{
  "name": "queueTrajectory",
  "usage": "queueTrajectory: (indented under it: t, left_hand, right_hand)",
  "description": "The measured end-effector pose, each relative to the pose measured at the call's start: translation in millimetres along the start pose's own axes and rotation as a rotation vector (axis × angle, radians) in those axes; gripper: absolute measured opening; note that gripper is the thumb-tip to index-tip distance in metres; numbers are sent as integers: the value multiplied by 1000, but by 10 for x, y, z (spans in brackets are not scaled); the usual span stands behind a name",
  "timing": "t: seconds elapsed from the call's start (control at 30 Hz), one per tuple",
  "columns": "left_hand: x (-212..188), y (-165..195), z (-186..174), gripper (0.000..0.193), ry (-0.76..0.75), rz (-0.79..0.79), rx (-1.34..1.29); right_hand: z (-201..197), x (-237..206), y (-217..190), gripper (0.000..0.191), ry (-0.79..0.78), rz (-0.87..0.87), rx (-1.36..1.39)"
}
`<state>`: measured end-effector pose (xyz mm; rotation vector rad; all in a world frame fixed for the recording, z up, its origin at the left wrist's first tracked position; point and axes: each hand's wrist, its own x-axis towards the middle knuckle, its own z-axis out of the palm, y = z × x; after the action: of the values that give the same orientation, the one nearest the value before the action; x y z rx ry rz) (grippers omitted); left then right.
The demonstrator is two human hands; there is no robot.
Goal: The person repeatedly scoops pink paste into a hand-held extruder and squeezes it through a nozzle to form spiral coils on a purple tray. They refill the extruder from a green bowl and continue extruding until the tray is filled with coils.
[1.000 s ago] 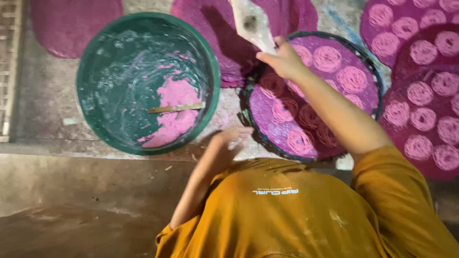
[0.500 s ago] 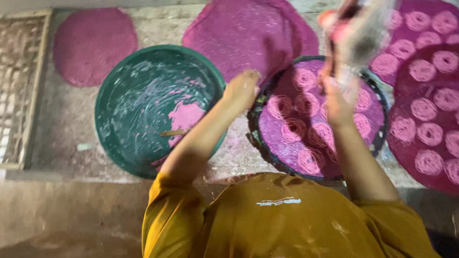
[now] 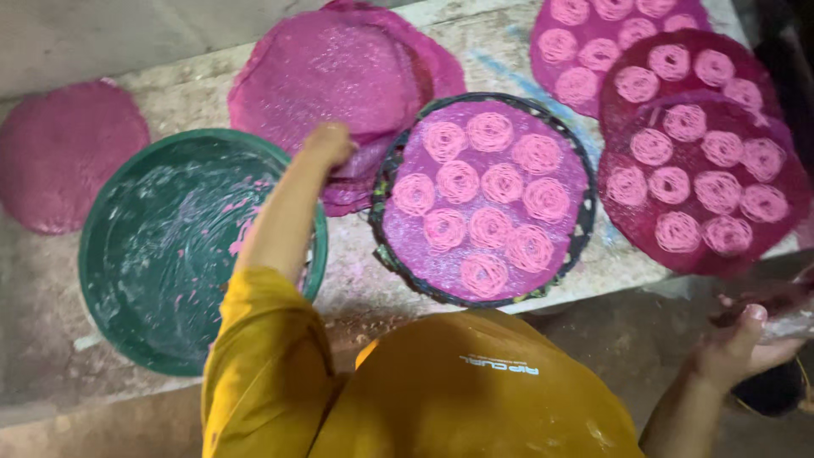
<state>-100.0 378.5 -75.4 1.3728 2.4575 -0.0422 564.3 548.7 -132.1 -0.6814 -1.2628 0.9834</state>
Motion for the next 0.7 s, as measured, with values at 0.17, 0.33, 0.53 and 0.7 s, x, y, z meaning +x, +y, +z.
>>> queueTrajectory:
  t: [0.17, 0.33, 0.53, 0.7]
  left_hand:
    - [-216, -119, -481, 29, 306, 95, -119]
    - [-555, 52, -927, 43, 569, -304, -294]
    - [-589, 31, -991, 45, 761, -307, -409]
    - [-435, 286, -872, 34, 918, 98, -1083]
  right_hand:
    - [-266, 38, 98, 66, 99, 44, 93]
    - [-106, 175, -21, 64, 67, 86, 170]
    - [99, 351, -206, 64, -10, 91, 236]
    - [87, 464, -193, 64, -47, 76, 174]
